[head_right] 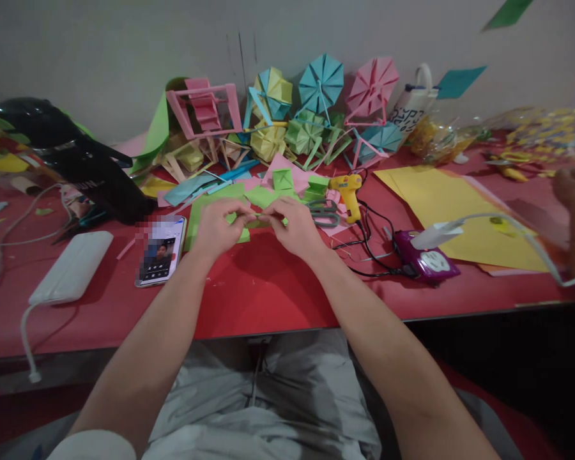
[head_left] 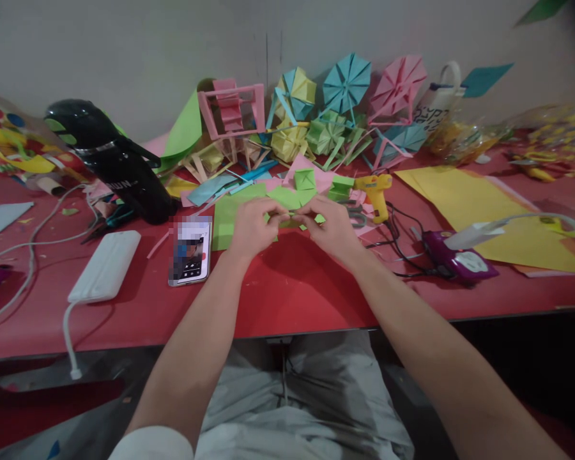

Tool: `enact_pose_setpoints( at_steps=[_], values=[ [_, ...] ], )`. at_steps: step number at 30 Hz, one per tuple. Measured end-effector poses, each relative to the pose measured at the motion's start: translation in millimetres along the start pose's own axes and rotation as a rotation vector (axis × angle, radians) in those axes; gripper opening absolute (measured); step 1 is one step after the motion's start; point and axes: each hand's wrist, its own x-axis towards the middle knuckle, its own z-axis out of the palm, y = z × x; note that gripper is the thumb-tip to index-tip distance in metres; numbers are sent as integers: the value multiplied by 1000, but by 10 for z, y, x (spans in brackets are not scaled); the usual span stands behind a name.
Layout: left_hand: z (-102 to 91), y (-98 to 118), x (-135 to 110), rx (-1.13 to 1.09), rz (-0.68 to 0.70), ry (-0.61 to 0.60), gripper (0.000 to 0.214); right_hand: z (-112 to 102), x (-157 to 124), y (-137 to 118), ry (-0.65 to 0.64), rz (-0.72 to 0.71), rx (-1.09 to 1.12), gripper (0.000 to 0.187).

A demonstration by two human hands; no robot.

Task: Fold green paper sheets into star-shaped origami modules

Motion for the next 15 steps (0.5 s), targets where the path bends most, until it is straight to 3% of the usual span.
enact_pose_setpoints(
  at_steps=[8,15],
  values=[
    [5,29,-9,14,40,-20,13,-5,-3,-25,-12,-7,46,14],
    [25,-7,-2,-143,-6,18,10,-2,-15,-11,11,117,227,23]
  ],
)
